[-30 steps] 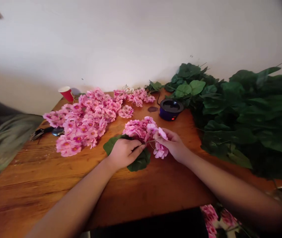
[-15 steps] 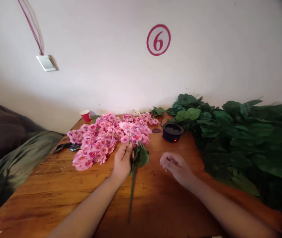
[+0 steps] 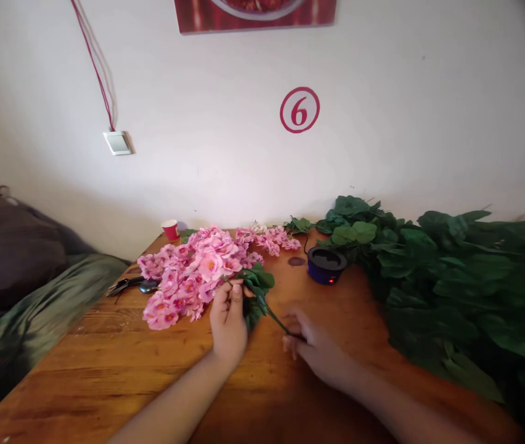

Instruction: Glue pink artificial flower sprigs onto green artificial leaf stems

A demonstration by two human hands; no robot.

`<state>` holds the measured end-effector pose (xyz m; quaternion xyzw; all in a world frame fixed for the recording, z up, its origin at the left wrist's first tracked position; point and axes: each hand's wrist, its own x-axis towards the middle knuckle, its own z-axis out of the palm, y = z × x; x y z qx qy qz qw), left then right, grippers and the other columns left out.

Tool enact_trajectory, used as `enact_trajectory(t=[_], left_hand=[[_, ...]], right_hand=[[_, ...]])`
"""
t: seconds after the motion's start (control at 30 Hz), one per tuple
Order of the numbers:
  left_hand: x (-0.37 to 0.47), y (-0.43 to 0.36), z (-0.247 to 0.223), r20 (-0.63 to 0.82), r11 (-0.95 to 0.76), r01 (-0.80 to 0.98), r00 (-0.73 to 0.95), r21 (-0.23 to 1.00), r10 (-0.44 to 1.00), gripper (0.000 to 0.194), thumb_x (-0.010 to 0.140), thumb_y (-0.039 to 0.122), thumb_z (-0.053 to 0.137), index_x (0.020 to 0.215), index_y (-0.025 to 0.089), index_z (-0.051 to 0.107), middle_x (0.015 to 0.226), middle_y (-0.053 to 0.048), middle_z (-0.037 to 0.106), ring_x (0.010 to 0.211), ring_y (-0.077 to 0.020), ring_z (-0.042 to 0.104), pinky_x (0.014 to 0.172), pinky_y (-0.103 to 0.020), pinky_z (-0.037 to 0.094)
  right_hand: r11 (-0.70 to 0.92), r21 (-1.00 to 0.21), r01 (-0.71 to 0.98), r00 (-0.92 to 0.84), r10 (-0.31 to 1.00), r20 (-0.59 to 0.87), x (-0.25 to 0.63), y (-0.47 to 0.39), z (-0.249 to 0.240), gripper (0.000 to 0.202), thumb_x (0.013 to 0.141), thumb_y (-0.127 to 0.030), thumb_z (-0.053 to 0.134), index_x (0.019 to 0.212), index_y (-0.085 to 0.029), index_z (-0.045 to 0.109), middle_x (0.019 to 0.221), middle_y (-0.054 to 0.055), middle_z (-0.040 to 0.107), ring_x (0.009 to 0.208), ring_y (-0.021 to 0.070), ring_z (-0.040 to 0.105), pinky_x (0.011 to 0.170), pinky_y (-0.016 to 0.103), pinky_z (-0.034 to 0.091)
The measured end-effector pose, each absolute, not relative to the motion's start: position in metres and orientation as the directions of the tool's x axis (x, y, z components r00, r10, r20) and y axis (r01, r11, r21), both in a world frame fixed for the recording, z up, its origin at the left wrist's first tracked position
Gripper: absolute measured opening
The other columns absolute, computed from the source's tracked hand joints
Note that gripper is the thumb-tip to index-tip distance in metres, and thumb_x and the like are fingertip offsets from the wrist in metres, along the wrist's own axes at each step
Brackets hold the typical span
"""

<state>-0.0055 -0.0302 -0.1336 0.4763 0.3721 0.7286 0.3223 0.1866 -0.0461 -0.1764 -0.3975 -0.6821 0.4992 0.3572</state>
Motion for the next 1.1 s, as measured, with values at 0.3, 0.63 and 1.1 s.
enact_trajectory(t=[0.3, 0.63, 1.1], left_hand=[[-0.009, -0.035, -0.143, 0.546, -0.55, 0.152, 0.074, 0.821, 0.835, 0.03, 0.098, 0.04, 0.053, 0.093, 0.018, 0.072, 0.084, -0.004, 0.07, 0.081, -0.0164, 0.064, 0.078, -0.027, 0.048], [-0.005, -0.025, -0.165, 0.318, -0.735, 0.485, 0.685, 0.473, 0.656, 0.032, 0.096, 0.033, 0.053, 0.07, 0.019, 0.064, 0.071, -0.004, 0.067, 0.069, -0.0155, 0.061, 0.064, -0.027, 0.039], [-0.006, -0.027, -0.155, 0.297, -0.773, 0.48, 0.732, 0.414, 0.613, 0.031, 0.099, 0.034, 0.048, 0.088, 0.02, 0.073, 0.084, -0.007, 0.072, 0.084, -0.0201, 0.066, 0.077, -0.031, 0.046]], right_hand=[[0.077, -0.962, -0.262, -0.173, 0.977, 0.125, 0.206, -0.027, -0.162, 0.041, 0.083, -0.048, 0.072, 0.106, -0.018, 0.055, 0.071, -0.002, 0.055, 0.054, 0.0107, 0.046, 0.052, 0.025, 0.034], [0.239, -0.918, -0.316, -0.108, 0.952, 0.285, 0.216, -0.023, -0.151, 0.036, 0.092, -0.051, 0.062, 0.104, -0.018, 0.059, 0.07, 0.0, 0.053, 0.055, 0.0117, 0.042, 0.058, 0.029, 0.029], [0.619, -0.692, -0.372, 0.273, 0.786, 0.555, 0.275, -0.071, -0.066, 0.031, 0.081, -0.059, 0.071, 0.101, -0.038, 0.059, 0.055, -0.007, 0.025, 0.043, 0.0104, 0.02, 0.045, 0.025, 0.019]])
